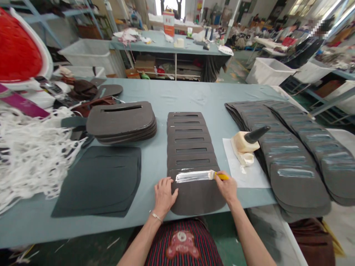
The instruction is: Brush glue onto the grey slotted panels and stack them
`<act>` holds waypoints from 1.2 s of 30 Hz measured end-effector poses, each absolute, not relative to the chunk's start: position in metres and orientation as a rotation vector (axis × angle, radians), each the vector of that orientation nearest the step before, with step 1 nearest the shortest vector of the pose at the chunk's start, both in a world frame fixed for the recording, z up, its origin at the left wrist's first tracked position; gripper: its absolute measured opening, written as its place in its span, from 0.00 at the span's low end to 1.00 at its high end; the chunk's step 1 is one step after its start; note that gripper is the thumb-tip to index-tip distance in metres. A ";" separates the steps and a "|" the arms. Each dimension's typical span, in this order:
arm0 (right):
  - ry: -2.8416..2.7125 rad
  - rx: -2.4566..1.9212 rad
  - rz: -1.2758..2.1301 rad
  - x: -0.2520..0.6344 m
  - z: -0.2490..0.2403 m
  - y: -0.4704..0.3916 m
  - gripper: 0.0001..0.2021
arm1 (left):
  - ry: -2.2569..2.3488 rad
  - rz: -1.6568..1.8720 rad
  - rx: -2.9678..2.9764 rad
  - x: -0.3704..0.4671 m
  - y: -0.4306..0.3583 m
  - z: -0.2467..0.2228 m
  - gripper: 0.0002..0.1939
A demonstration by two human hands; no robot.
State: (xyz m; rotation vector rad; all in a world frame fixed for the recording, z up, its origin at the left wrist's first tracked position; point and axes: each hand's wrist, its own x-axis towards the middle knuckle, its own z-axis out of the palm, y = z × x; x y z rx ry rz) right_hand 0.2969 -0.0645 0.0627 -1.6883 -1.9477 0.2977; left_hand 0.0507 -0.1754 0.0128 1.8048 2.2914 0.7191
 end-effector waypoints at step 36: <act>-1.818 -1.600 0.483 0.247 0.056 -0.042 0.13 | 2.272 0.752 1.920 0.039 -0.156 0.014 0.13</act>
